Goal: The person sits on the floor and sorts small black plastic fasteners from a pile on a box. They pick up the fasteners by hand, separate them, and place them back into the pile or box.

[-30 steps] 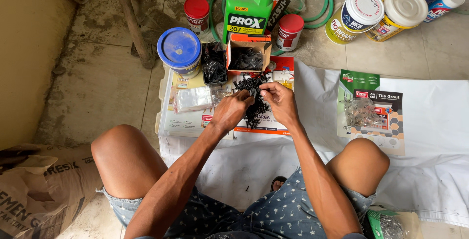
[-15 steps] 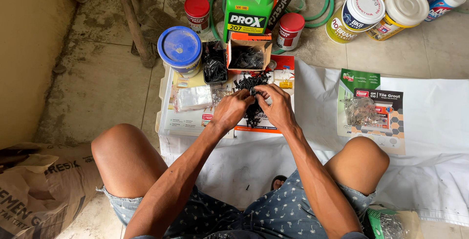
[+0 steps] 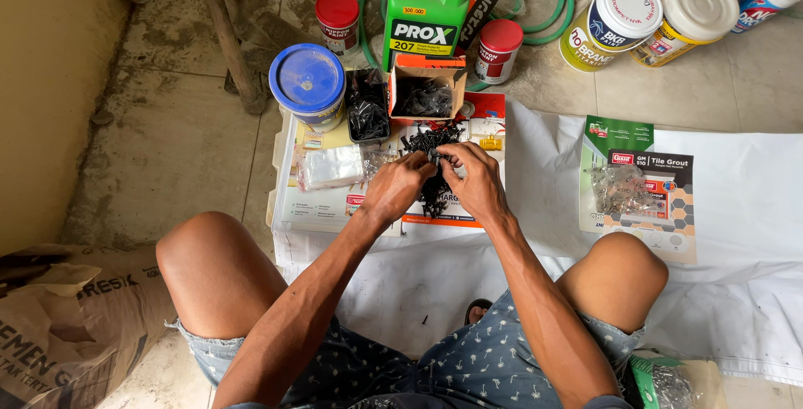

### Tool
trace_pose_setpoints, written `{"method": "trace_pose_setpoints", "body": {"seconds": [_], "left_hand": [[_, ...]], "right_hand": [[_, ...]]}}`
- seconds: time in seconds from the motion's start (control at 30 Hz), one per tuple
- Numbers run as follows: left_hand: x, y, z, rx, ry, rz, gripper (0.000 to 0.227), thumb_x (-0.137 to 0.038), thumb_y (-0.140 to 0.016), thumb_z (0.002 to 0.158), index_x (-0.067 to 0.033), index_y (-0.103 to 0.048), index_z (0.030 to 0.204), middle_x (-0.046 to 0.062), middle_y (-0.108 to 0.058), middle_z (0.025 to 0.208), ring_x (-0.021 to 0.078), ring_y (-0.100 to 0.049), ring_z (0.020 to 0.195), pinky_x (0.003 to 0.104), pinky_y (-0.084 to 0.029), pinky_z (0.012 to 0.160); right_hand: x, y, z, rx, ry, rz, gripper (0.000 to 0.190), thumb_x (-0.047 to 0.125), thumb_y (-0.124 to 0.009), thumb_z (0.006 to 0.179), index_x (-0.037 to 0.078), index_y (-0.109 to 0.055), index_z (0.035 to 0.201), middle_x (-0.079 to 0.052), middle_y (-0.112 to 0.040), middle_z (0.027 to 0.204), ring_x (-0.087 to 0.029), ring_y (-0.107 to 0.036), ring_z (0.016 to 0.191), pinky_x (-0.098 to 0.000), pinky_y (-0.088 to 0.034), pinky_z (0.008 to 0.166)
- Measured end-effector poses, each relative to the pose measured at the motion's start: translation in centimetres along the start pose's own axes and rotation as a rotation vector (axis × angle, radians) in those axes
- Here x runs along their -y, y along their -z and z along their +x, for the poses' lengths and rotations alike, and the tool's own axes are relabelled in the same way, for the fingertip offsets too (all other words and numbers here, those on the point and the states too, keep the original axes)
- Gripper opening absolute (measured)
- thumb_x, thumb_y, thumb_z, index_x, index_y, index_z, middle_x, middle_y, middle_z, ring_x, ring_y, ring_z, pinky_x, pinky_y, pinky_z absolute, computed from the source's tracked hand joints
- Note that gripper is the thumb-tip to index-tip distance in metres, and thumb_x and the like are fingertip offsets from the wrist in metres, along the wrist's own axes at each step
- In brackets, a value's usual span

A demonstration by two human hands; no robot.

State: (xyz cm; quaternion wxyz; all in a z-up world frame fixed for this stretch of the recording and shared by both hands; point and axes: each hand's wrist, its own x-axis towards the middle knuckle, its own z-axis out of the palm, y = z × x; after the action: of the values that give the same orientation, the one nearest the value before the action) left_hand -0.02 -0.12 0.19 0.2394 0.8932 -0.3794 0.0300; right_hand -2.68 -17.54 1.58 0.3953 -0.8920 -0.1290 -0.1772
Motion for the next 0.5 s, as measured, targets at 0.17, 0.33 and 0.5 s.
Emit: {"method": "trace_pose_setpoints", "body": {"seconds": [0.17,0.33,0.5], "left_hand": [[-0.2,0.4,0.0,-0.011,-0.014,0.011,0.019,-0.004,-0.052,0.091,-0.0133,-0.069,0.092,0.007,-0.063,0.095,0.0254,-0.067,0.086,0.039,-0.057,0.067],[-0.2,0.5,0.0,-0.005,-0.019,0.013,0.019,-0.003,-0.052,0.091,-0.0128,-0.068,0.093,0.007,-0.063,0.095,0.0259,-0.067,0.086,0.040,-0.058,0.067],[0.3,-0.4,0.0,-0.025,-0.028,-0.015,0.017,-0.005,-0.052,0.090,-0.0121,-0.068,0.092,0.007,-0.062,0.093,0.0285,-0.066,0.085,0.043,-0.058,0.065]], "right_hand": [[0.7,0.4,0.2,0.003,0.051,-0.032,0.027,-0.007,-0.065,0.083,0.007,-0.069,0.106,-0.012,-0.066,0.090,-0.024,-0.064,0.078,-0.0335,-0.054,0.070],[0.5,0.3,0.4,-0.007,0.142,-0.085,0.028,-0.007,-0.064,0.082,0.009,-0.069,0.105,-0.010,-0.067,0.093,-0.026,-0.065,0.084,-0.0362,-0.055,0.071],[0.9,0.3,0.5,-0.038,0.146,-0.065,0.026,-0.006,-0.066,0.082,0.012,-0.071,0.100,-0.006,-0.070,0.093,-0.024,-0.066,0.082,-0.0334,-0.055,0.071]]}}
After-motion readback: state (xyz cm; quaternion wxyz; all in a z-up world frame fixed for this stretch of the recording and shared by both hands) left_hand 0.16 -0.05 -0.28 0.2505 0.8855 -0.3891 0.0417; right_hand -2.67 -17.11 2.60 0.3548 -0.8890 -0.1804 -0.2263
